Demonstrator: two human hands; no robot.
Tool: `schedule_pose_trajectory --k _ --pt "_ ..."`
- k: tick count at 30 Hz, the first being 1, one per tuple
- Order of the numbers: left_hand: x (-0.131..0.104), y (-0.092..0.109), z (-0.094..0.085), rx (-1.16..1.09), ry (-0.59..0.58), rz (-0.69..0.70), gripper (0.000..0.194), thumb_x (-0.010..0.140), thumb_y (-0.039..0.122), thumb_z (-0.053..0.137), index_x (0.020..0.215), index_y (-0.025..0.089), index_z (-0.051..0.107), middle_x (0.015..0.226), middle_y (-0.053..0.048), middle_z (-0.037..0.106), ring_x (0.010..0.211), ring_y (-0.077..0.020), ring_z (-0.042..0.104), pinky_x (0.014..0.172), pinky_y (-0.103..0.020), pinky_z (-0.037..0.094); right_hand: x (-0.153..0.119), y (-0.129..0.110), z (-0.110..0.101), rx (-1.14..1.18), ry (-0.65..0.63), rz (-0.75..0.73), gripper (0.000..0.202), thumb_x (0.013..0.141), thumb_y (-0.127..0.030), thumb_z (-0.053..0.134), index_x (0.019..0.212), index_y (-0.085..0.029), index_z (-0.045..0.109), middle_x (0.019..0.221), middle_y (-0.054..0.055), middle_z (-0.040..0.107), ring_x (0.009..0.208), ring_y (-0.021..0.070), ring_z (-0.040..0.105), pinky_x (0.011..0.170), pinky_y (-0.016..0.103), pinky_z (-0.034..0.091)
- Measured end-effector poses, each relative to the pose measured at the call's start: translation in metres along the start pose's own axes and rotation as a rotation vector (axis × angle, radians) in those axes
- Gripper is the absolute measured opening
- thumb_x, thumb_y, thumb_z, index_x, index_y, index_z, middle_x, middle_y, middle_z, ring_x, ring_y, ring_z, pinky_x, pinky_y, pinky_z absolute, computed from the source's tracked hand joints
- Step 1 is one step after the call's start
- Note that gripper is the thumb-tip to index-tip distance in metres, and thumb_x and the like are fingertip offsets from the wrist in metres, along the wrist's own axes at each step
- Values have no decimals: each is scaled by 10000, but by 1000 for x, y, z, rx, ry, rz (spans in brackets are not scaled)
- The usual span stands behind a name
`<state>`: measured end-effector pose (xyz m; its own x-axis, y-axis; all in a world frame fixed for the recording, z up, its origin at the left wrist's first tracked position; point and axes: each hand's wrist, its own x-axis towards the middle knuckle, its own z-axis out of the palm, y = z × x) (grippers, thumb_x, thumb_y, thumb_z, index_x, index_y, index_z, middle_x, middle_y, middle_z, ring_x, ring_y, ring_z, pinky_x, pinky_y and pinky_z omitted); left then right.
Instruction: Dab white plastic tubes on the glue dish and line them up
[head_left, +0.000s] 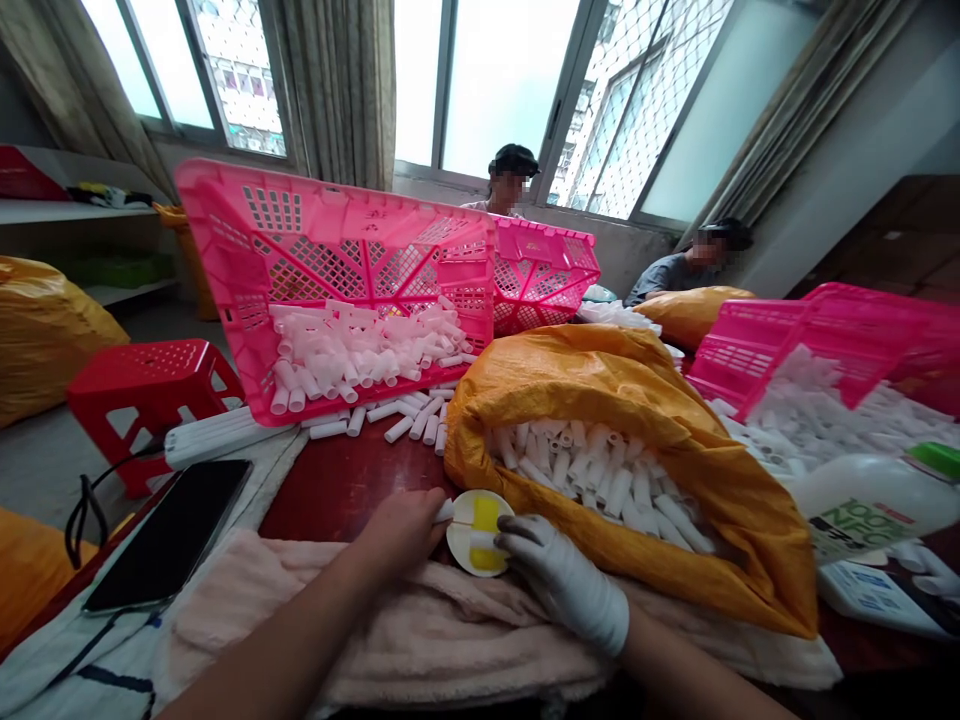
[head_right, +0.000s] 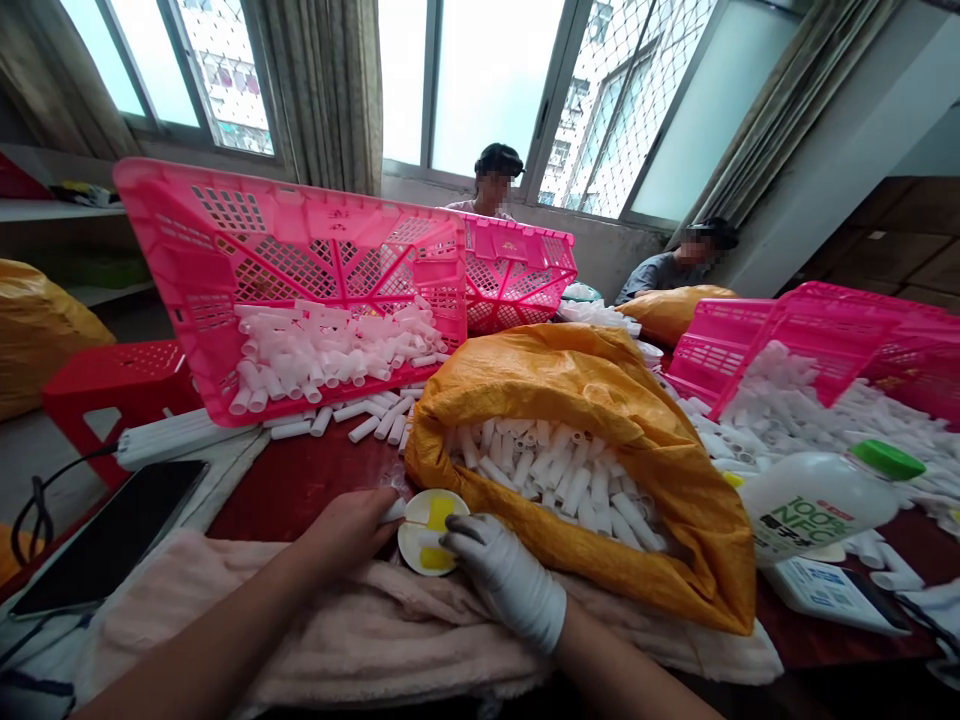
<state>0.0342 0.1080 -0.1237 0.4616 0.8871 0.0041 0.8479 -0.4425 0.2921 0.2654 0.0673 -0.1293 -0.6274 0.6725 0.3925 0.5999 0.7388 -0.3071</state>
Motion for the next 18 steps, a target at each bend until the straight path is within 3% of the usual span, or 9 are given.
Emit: schedule_pose_trajectory --k 3,8,10,12,15,18 --pt "0 0 -1 0 -11 -11 199 825 362 424 836 193 528 842 -60 634 799 -198 593 659 -258 389 -1 -3 1 -26 78 63 288 872 -125 384 1126 -181 506 1081 107 571 948 194 536 809 352 486" --pt "2 0 1 -9 -21 -40 230 828 389 415 842 189 527 823 -64 629 785 -209 586 628 -268 376 3 -16 -6 -119 -164 -145 197 859 -153 452 908 -232 625 918 42 647 820 195 556 703 332 485" --pt "3 0 0 -24 -35 -62 233 828 389 417 839 186 532 824 -64 621 788 -207 577 637 -272 376 8 -19 -9 -34 -159 -173 203 861 -161 450 907 -253 625 921 25 646 806 176 559 717 324 480" --pt "2 0 -2 -35 -12 -53 227 830 380 423 841 188 543 864 -61 607 839 -203 558 694 -280 376 15 -19 -8 149 -11 -79 208 858 -171 453 986 -263 588 1017 31 614 889 171 558 800 337 471" --pt "0 1 -7 -26 111 1 207 836 360 441 929 212 553 950 -51 581 938 -206 513 835 -333 338 28 -13 3 493 359 242 216 852 -223 476 1061 -246 524 1064 54 587 977 171 558 871 342 468" --pt "-2 1 -9 -63 172 55 225 843 342 446 1014 223 530 925 -44 584 901 -196 515 842 -341 339 40 -9 12 695 487 463 203 833 -304 502 1018 -224 531 986 61 616 898 179 597 812 342 508"
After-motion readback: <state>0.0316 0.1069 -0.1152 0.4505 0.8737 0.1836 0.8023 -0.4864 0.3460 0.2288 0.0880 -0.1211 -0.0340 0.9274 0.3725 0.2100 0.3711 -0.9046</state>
